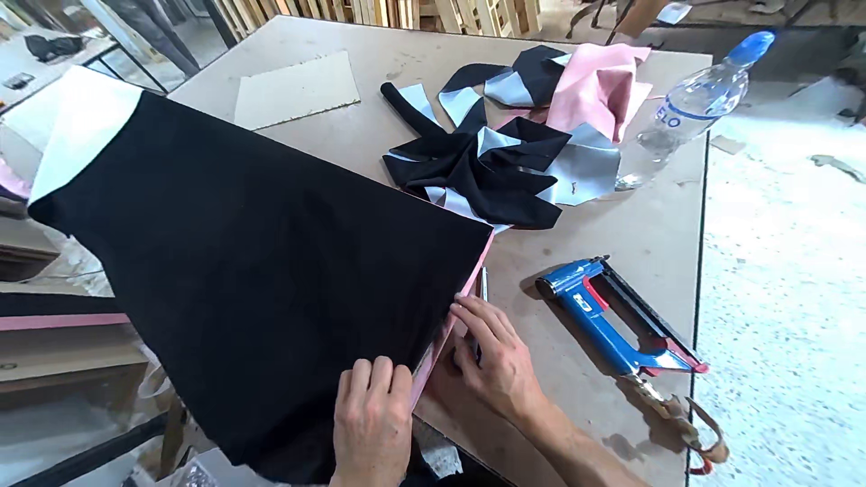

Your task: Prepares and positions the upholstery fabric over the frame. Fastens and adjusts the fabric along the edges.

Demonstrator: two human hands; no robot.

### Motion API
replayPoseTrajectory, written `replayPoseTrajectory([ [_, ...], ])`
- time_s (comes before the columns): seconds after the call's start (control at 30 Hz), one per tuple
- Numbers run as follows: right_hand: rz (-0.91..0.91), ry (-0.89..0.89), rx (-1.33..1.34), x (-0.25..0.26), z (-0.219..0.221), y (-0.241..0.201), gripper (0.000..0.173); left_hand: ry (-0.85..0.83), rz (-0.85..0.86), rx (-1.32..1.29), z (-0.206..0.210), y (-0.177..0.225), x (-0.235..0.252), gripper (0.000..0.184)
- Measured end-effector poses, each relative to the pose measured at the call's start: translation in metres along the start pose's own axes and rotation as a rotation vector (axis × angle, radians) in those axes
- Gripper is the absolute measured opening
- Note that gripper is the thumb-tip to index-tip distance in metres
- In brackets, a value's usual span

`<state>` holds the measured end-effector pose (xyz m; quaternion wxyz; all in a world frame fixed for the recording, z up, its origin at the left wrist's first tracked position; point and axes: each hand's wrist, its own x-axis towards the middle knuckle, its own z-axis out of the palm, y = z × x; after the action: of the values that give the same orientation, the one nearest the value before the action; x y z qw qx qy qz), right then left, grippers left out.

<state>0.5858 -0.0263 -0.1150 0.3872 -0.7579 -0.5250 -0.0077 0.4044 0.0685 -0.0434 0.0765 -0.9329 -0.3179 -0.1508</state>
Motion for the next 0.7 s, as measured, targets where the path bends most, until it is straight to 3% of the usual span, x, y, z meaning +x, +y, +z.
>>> replayPoseTrajectory([
  [0.17, 0.028, -0.103, 0.124, -0.032, 0.011, -0.02, 0.031, -0.156, 0.024, -0.085, 0.005, -0.002, -0.058, 0.02],
  [0.37, 0.029, -0.005, 0.074, -0.041, 0.008, -0.033, 0.026, -0.041, 0.067, -0.129, -0.002, -0.012, -0.069, 0.023],
  [0.43, -0.051, -0.047, -0.005, -0.033, 0.003, -0.035, 0.028, -0.054, 0.106, -0.143, 0.0, -0.013, -0.077, 0.024],
  [0.57, -0.326, -0.35, -0.074, -0.028, 0.006, -0.034, 0.037, -0.015, 0.155, -0.18, 0.013, -0.012, -0.088, 0.023],
  [0.63, -0.35, -0.354, -0.043, -0.038, 0.013, -0.031, 0.037, 0.036, 0.075, -0.203, 0.008, -0.018, -0.095, 0.025],
  [0.7, -0.347, -0.326, -0.048, -0.042, 0.011, -0.034, 0.037, 0.012, -0.045, -0.136, 0.003, -0.027, -0.107, 0.039],
])
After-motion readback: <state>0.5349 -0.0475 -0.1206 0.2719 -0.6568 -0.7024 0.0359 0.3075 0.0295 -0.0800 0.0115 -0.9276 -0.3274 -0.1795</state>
